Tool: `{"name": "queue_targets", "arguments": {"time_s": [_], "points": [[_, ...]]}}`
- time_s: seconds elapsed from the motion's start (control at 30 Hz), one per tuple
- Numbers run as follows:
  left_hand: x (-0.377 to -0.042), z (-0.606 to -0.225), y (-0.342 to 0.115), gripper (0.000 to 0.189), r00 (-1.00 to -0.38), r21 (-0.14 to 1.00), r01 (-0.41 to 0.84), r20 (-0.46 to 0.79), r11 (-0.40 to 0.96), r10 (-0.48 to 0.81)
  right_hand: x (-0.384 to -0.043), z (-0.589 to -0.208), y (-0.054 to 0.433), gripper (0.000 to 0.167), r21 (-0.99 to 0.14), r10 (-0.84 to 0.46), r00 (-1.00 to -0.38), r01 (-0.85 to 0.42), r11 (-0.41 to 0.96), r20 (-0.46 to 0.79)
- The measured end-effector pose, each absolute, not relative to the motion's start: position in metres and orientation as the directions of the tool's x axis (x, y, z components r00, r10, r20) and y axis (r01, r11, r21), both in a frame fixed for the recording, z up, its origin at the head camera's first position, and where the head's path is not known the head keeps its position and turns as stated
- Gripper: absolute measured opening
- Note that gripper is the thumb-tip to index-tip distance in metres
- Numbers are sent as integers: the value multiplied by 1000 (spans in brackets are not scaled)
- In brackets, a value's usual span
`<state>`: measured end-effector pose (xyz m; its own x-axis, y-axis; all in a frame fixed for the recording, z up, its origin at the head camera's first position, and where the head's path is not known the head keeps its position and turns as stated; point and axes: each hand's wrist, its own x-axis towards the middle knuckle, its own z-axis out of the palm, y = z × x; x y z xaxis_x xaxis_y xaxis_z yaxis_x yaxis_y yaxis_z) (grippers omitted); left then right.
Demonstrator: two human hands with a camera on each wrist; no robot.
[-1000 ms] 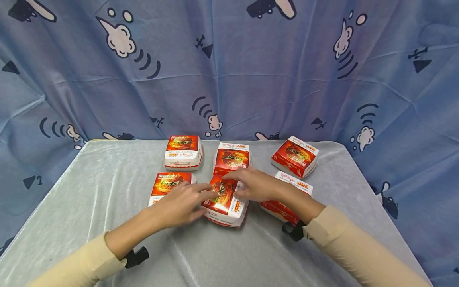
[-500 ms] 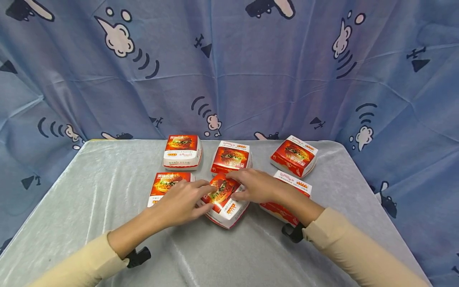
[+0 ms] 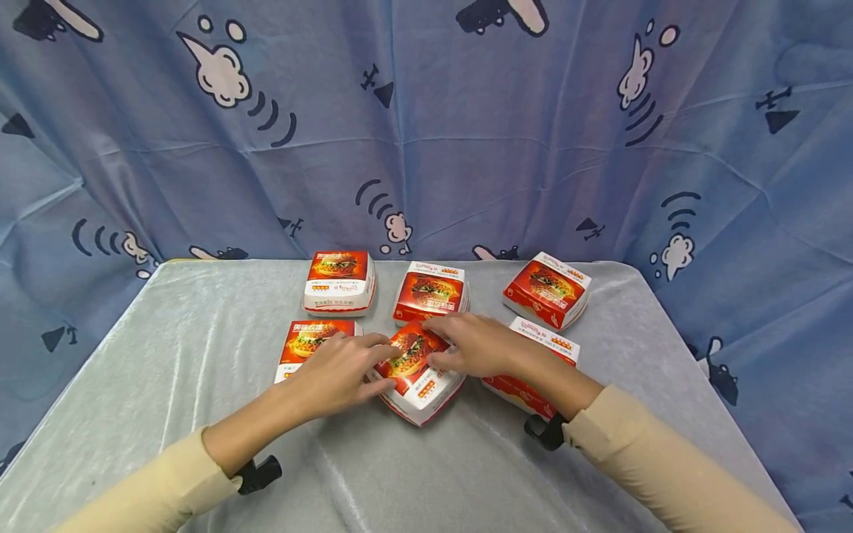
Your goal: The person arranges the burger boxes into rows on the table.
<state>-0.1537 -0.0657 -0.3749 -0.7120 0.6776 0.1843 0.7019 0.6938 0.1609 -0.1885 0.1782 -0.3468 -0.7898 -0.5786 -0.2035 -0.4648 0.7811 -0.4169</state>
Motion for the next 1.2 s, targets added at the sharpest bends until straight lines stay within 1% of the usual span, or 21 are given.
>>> {"name": "queue_targets", "arguments": {"time_s": [0.1,0.23,0.43,0.53,0.67,0.93,1.0,1.2], "points": [[-155,-375,-66,39,-719,194,695,163,692,676,-188,-347,177,58,-430,-587,-788,-473,769,-183],[-158,-373,-67,41,-729,232,682,156,693,666,-189,-347,177,61,-436,-603,-776,-486,758,-186],[-160,-373,-67,45,-743,230,669,221,706,632,-187,-348,178,62,-414,-594,-777,-481,773,-208],[-160,-373,-66,46,-759,265,651,220,711,613,-186,-349,178,61,-414,-587,-783,-474,777,-206],[-158,-374,-63,46,-770,298,637,188,711,610,-185,-350,177,61,-424,-572,-793,-453,785,-211],[-159,-374,-61,49,-771,278,636,174,720,613,-183,-347,178,62,-383,-517,-832,-419,823,-200],[-159,-374,-60,48,-766,275,641,171,717,619,-183,-346,179,62,-398,-527,-827,-425,813,-193],[-159,-373,-59,47,-768,291,634,126,717,628,-186,-347,182,61,-443,-588,-783,-462,769,-205]]}}
